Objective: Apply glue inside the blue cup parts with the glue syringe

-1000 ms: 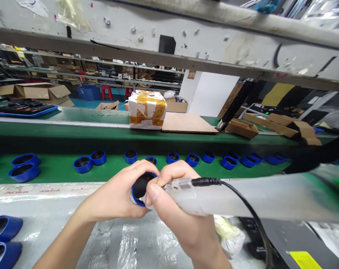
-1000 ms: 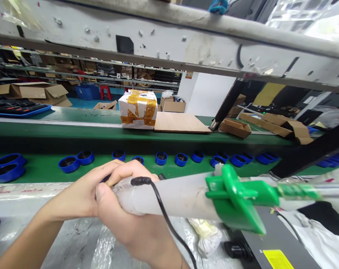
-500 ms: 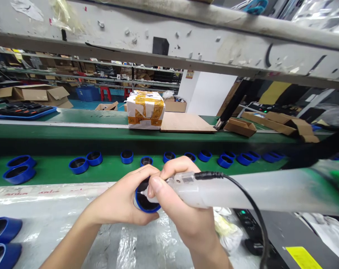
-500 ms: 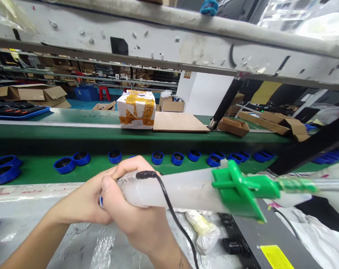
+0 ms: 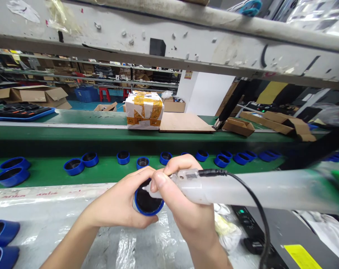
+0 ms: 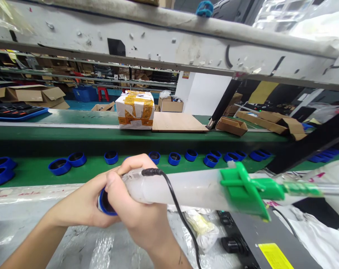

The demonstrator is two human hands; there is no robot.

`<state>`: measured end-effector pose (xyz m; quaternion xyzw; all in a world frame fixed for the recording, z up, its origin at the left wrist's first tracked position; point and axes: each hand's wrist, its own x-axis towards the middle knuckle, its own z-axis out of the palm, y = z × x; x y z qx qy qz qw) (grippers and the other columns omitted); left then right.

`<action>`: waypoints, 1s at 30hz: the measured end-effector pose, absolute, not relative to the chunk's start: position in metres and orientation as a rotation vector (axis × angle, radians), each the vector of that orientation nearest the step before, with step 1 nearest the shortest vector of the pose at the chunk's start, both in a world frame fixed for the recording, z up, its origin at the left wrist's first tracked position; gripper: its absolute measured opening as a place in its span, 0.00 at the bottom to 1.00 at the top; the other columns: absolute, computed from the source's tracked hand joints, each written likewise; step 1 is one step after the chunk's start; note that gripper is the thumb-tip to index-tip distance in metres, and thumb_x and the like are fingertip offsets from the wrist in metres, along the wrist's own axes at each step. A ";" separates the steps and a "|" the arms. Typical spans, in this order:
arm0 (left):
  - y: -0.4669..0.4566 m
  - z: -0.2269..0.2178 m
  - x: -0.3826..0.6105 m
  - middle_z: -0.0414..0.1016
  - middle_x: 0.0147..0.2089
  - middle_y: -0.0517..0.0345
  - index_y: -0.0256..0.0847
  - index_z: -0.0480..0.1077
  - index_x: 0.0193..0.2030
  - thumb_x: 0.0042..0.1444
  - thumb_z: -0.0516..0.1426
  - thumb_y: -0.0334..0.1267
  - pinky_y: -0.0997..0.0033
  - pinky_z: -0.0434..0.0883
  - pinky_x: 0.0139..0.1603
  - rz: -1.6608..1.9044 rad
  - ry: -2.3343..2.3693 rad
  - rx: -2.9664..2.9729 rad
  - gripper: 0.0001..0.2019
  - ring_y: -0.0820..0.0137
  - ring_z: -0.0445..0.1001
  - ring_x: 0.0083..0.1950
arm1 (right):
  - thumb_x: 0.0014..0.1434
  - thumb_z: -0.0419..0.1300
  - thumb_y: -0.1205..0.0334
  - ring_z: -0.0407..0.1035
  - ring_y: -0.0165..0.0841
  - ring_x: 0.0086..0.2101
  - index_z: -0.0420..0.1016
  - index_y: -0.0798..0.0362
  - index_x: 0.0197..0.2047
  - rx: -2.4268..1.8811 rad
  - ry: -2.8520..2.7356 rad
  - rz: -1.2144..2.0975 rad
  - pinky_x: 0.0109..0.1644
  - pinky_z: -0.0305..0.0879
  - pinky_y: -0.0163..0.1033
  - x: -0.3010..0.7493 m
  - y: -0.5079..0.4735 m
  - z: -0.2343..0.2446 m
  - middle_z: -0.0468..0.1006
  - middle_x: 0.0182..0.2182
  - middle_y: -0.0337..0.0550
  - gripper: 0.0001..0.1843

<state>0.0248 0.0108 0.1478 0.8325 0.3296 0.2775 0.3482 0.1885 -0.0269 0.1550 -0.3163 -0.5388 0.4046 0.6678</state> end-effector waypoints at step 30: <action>0.044 0.141 -0.014 0.75 0.60 0.53 0.49 0.71 0.57 0.50 0.72 0.42 0.54 0.75 0.66 1.252 1.636 1.877 0.28 0.53 0.78 0.62 | 0.68 0.69 0.65 0.83 0.37 0.33 0.76 0.41 0.51 -0.709 -1.099 0.681 0.40 0.77 0.42 0.194 -0.027 0.162 0.86 0.31 0.34 0.11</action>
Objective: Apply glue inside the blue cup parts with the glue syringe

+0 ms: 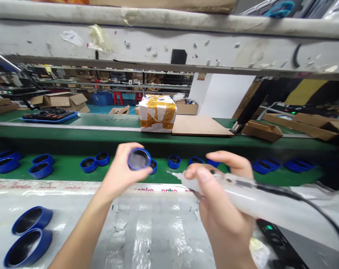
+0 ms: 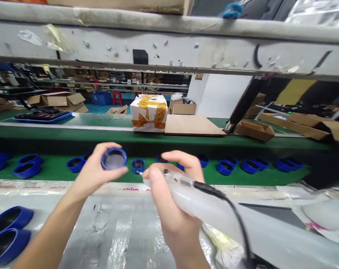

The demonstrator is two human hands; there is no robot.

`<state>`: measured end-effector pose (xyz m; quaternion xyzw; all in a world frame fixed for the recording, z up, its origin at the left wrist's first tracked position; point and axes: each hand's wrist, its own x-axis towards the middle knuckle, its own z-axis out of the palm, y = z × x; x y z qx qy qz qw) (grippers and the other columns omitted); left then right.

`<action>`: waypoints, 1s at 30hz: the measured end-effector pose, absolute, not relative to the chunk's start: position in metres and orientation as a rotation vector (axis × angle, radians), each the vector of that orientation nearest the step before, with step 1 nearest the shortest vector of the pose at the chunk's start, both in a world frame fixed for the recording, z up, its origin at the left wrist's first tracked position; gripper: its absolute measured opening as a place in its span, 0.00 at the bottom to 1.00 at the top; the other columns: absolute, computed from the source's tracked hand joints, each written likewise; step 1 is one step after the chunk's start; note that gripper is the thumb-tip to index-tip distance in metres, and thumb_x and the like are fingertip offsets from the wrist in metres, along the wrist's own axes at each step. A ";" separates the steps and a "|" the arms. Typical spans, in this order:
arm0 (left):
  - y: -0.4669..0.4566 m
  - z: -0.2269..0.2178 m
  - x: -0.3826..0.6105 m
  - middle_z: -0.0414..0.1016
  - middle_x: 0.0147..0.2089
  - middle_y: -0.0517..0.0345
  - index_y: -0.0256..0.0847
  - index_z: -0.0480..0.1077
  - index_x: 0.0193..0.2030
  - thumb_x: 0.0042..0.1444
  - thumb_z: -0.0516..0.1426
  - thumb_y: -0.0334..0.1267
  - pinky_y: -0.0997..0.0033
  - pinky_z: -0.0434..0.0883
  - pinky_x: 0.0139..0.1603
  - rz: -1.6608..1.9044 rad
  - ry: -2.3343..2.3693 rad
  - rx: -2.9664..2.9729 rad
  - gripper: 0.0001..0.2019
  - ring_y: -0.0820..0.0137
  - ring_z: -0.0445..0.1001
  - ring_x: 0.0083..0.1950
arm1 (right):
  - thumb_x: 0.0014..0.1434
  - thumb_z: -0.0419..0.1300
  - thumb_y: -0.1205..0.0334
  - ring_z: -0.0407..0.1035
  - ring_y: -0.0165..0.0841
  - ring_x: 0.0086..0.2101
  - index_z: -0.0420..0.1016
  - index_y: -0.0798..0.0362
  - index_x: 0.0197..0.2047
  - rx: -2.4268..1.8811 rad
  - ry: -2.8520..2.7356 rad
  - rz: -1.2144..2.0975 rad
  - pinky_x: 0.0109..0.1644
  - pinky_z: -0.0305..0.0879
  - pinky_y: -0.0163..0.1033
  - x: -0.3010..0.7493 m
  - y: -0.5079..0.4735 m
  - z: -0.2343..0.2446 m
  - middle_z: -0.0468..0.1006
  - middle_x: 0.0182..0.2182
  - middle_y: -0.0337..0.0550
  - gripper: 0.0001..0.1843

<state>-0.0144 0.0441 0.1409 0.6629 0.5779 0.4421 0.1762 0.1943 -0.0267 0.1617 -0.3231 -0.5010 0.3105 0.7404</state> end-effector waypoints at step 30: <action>0.097 0.058 -0.159 0.79 0.64 0.46 0.40 0.76 0.64 0.72 0.65 0.44 0.45 0.80 0.62 0.075 2.620 1.585 0.18 0.53 0.80 0.63 | 0.69 0.72 0.56 0.82 0.36 0.33 0.83 0.43 0.39 -0.691 -1.130 0.749 0.36 0.77 0.39 0.205 -0.017 0.159 0.84 0.29 0.39 0.05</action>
